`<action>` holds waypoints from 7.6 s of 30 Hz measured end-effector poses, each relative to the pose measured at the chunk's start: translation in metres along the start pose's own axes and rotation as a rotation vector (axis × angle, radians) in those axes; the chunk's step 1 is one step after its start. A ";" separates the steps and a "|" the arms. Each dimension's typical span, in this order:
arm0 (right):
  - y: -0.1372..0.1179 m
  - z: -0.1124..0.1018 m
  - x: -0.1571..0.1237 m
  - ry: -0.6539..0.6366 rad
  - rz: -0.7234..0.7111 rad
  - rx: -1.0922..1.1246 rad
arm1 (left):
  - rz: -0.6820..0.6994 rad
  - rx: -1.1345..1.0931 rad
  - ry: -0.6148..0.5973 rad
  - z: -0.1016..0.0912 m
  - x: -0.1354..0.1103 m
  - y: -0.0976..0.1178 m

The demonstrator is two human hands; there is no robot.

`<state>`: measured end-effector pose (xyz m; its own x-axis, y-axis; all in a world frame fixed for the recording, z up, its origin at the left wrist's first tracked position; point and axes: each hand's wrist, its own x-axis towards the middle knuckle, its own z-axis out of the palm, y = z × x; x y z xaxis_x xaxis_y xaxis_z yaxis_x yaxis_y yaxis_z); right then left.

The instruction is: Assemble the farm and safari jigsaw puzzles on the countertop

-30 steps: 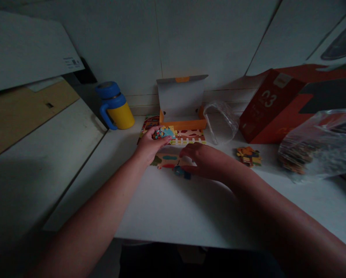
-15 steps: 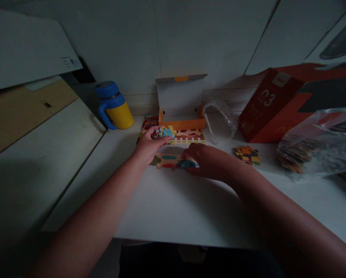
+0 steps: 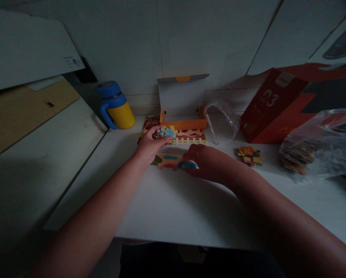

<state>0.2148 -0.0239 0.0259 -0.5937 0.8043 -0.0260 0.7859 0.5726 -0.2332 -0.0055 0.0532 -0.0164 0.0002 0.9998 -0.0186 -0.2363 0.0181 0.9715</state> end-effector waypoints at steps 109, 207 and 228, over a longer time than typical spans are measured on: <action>0.028 -0.004 0.006 -0.005 0.031 0.012 | -0.047 0.030 -0.009 0.004 -0.004 0.003; 0.032 -0.004 -0.011 -0.015 0.011 0.147 | -0.004 0.048 -0.040 0.002 -0.004 -0.002; 0.030 -0.012 -0.003 0.177 0.029 0.052 | 0.047 0.173 -0.061 0.001 -0.006 -0.004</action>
<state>0.2424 -0.0073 0.0305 -0.5276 0.8383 0.1370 0.7895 0.5435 -0.2850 -0.0034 0.0470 -0.0195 0.0530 0.9979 0.0371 -0.0667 -0.0335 0.9972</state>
